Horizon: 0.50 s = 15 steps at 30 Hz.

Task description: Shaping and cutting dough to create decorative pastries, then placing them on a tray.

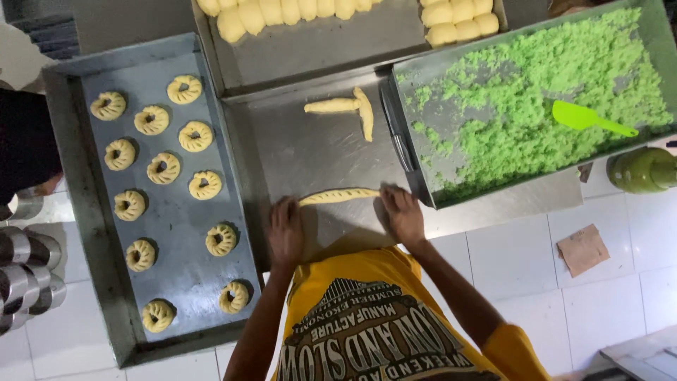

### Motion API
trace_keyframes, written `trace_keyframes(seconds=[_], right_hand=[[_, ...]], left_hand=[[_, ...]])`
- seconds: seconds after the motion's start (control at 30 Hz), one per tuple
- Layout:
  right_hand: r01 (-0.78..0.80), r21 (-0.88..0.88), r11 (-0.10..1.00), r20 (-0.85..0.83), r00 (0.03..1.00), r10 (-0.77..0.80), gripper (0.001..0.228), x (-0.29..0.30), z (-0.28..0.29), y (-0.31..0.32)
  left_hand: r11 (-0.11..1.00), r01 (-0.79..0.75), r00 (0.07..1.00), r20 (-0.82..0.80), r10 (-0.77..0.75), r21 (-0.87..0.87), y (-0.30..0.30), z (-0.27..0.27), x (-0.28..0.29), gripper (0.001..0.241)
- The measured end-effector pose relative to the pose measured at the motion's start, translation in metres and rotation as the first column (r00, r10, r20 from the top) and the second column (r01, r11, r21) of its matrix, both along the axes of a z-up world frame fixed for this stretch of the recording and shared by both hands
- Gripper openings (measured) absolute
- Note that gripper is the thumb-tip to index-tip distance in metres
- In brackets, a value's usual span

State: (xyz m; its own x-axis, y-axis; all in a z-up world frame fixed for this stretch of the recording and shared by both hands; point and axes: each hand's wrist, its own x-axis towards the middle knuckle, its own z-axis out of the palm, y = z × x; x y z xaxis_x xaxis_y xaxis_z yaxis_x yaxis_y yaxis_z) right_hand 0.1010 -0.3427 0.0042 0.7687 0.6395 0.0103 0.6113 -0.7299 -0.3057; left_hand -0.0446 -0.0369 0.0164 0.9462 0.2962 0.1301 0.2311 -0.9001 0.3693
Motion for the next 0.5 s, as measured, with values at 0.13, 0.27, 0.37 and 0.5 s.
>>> trace_keyframes(seconds=[0.13,0.27,0.37,0.5], right_hand=[[-0.002,0.007,1.0,0.185,0.983,0.001,0.06,-0.018,0.0,0.015],[0.02,-0.024,1.0,0.086,0.996,-0.017,0.085,0.001,0.007,0.038],[0.022,-0.064,0.998,0.072,0.997,-0.017,0.086,0.013,0.002,0.042],[0.002,-0.061,0.998,0.01,1.0,-0.002,0.084,-0.002,0.009,0.024]], left_hand=[[0.948,0.067,0.977,-0.213,0.001,0.312,-0.013,-0.024,-0.002,0.067],[1.0,0.002,1.0,-0.013,-0.002,0.001,-0.006,-0.004,0.023,0.097],[1.0,-0.022,0.999,0.031,0.022,0.011,0.003,0.0,0.035,0.096],[0.995,0.063,0.995,-0.076,-0.057,0.08,0.002,0.007,0.004,0.091]])
